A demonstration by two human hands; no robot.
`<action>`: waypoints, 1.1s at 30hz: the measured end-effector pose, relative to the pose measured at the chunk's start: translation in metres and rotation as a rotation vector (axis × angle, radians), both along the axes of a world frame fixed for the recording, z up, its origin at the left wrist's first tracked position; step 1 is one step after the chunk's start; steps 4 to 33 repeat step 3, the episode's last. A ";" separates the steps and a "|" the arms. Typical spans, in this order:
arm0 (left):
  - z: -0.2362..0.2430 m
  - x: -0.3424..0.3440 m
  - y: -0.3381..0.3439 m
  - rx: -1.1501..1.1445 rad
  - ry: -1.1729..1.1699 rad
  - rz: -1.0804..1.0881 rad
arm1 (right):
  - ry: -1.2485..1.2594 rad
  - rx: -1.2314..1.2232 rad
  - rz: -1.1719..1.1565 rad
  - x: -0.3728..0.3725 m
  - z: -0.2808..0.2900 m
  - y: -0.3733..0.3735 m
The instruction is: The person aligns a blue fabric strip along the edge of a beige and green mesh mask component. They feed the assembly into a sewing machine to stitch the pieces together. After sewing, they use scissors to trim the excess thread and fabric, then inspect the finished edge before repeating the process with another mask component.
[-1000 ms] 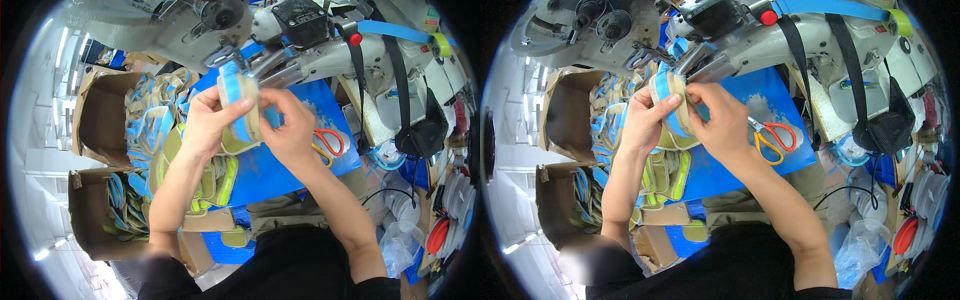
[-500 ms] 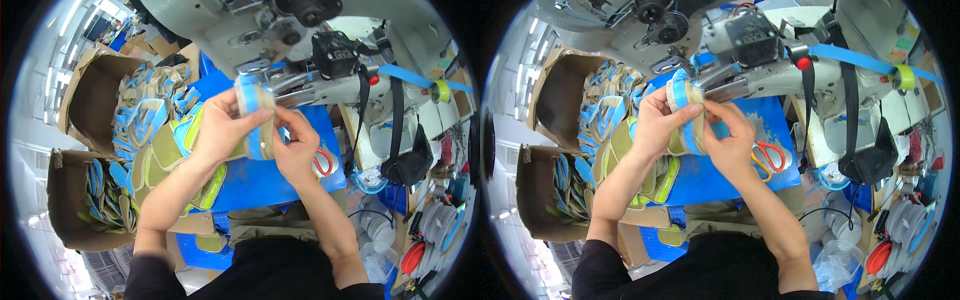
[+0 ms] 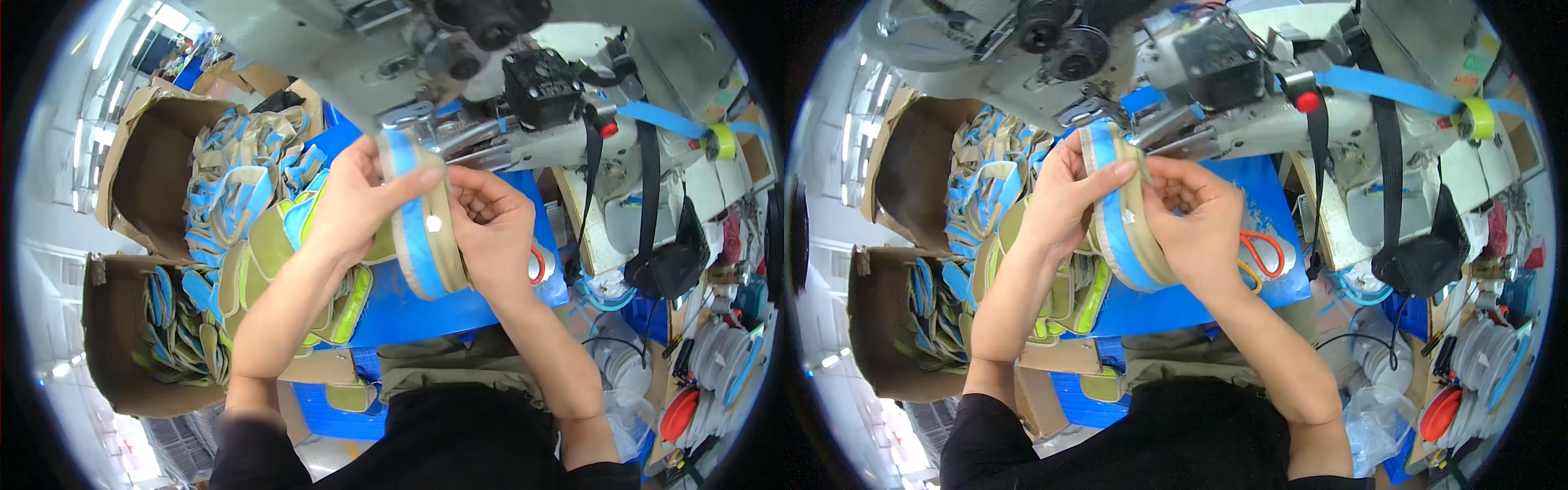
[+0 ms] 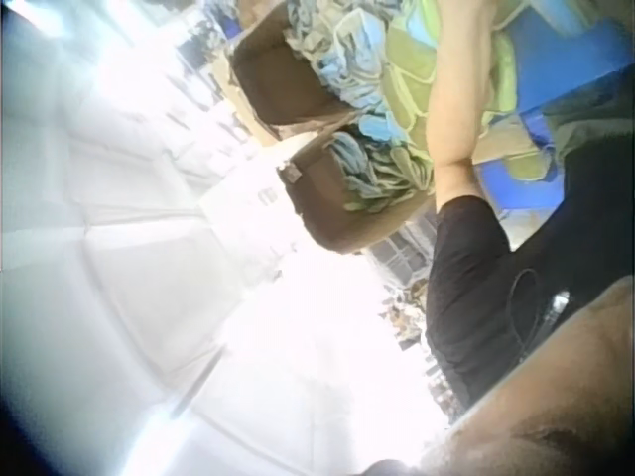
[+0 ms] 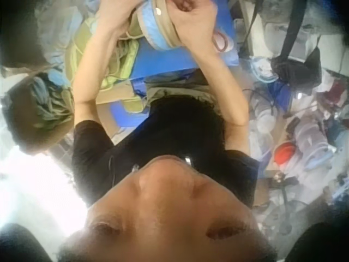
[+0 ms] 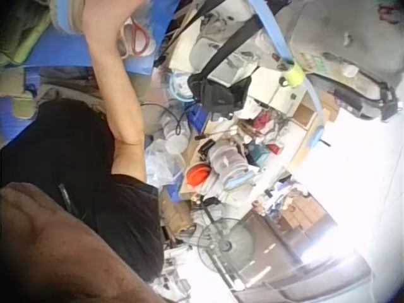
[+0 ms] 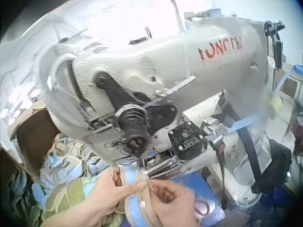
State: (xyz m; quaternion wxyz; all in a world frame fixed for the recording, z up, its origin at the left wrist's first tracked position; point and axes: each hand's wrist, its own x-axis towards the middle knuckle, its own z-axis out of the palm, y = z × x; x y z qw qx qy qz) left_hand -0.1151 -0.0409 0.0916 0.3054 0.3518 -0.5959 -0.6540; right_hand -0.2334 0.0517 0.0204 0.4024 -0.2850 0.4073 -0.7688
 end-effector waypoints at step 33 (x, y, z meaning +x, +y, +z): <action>-0.005 0.008 -0.006 0.109 0.063 -0.079 | 0.005 -0.002 0.010 0.001 -0.003 0.003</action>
